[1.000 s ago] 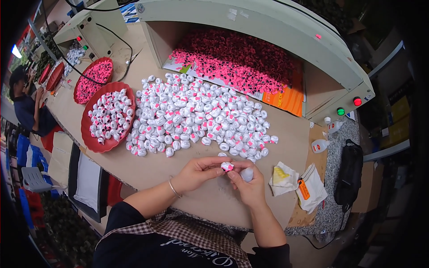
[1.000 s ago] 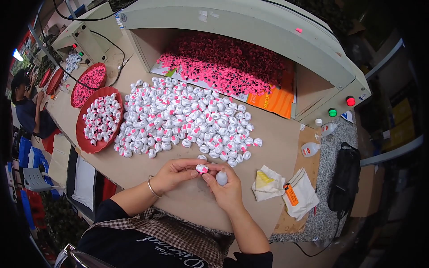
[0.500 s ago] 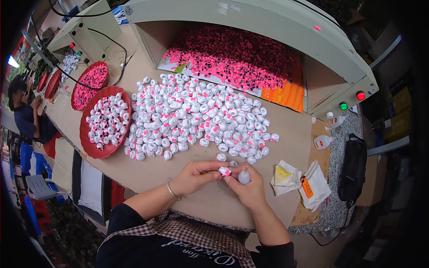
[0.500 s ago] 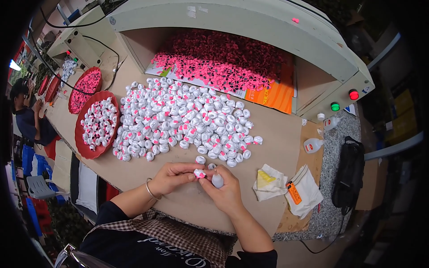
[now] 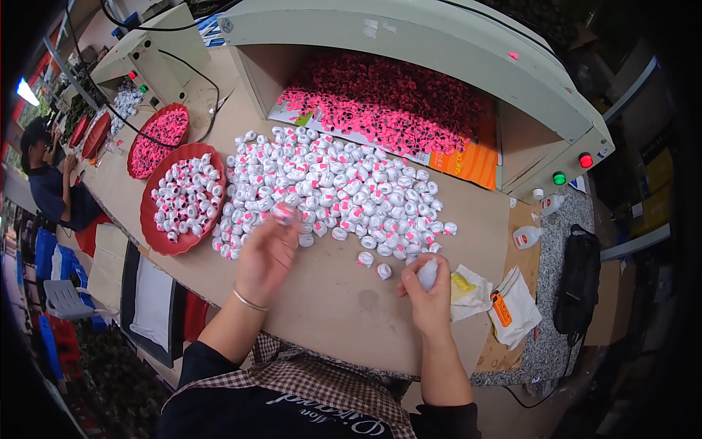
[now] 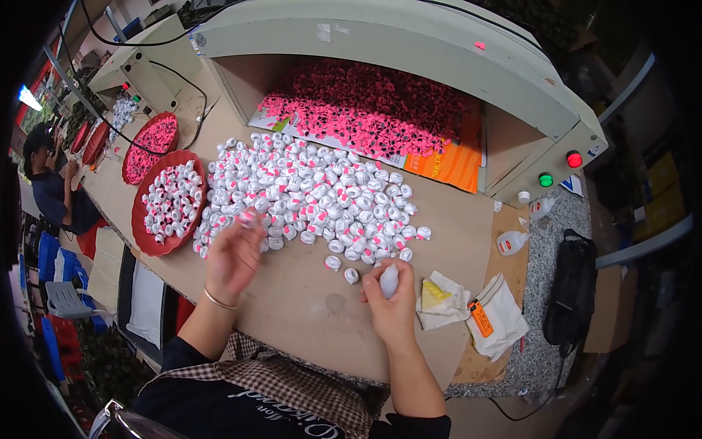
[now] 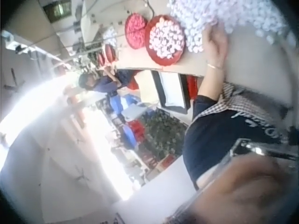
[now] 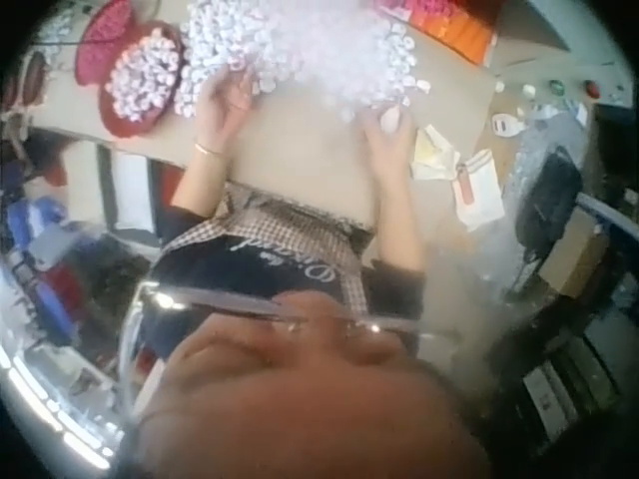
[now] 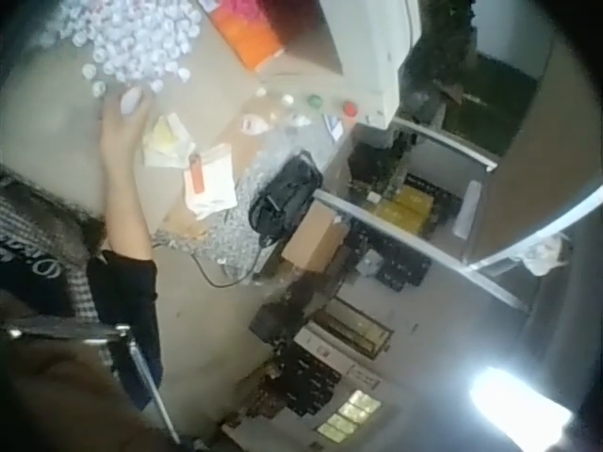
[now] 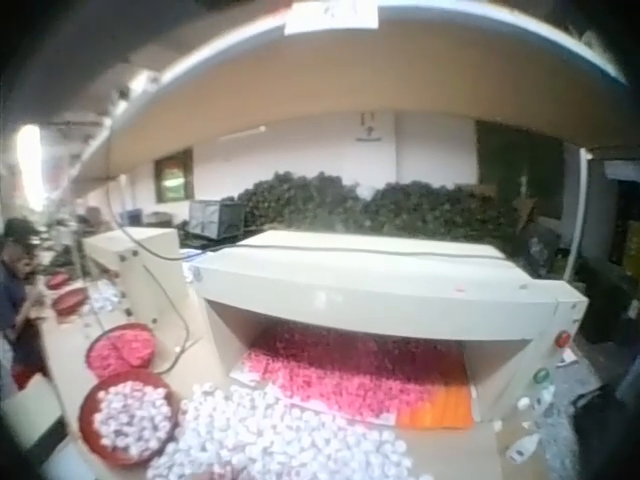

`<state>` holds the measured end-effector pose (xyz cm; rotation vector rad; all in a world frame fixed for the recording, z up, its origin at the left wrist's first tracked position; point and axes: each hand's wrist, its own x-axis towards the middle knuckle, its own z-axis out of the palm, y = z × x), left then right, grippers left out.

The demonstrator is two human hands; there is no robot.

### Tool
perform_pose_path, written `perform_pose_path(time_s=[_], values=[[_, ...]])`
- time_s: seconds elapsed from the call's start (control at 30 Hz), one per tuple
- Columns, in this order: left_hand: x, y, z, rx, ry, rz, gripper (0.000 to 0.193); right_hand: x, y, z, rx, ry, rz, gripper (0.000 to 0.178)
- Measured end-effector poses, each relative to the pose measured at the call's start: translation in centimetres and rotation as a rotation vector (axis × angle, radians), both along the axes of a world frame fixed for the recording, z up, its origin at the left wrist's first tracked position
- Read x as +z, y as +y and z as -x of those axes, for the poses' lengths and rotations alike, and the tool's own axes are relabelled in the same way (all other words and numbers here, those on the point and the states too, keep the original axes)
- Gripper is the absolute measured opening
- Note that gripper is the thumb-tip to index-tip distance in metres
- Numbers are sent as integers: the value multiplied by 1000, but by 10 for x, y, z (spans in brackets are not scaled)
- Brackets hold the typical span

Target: The person assembles small pink and white components by applying glue from a small bottle to the parts and joining them together by hand.

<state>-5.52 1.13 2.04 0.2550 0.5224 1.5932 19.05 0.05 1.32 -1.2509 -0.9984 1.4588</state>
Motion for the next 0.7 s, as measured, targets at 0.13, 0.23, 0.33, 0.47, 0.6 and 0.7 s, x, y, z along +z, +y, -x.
perform_pose_path(time_s=[0.13, 0.23, 0.33, 0.47, 0.6, 0.7], values=[[16, 3, 31, 224, -51, 0, 33, 7, 3, 2, -174, 45, -164, 38], [16, -9, 8, -63, 537, -31, 39, 13, 6, 2, -239, 90, -235, 40], [16, -6, -35, -218, 1567, -411, 48, 14, 6, -1, -246, 74, -278, 42], [8, 13, -76, -106, 2123, -633, 40, 14, 5, -2, -225, 26, -268, 41], [-10, 20, -90, -147, 2384, -647, 33, 8, 5, -4, -204, 23, -278, 40], [-28, 21, -87, -84, 2385, -705, 25, 10, 4, -4, -196, 31, -261, 41]])
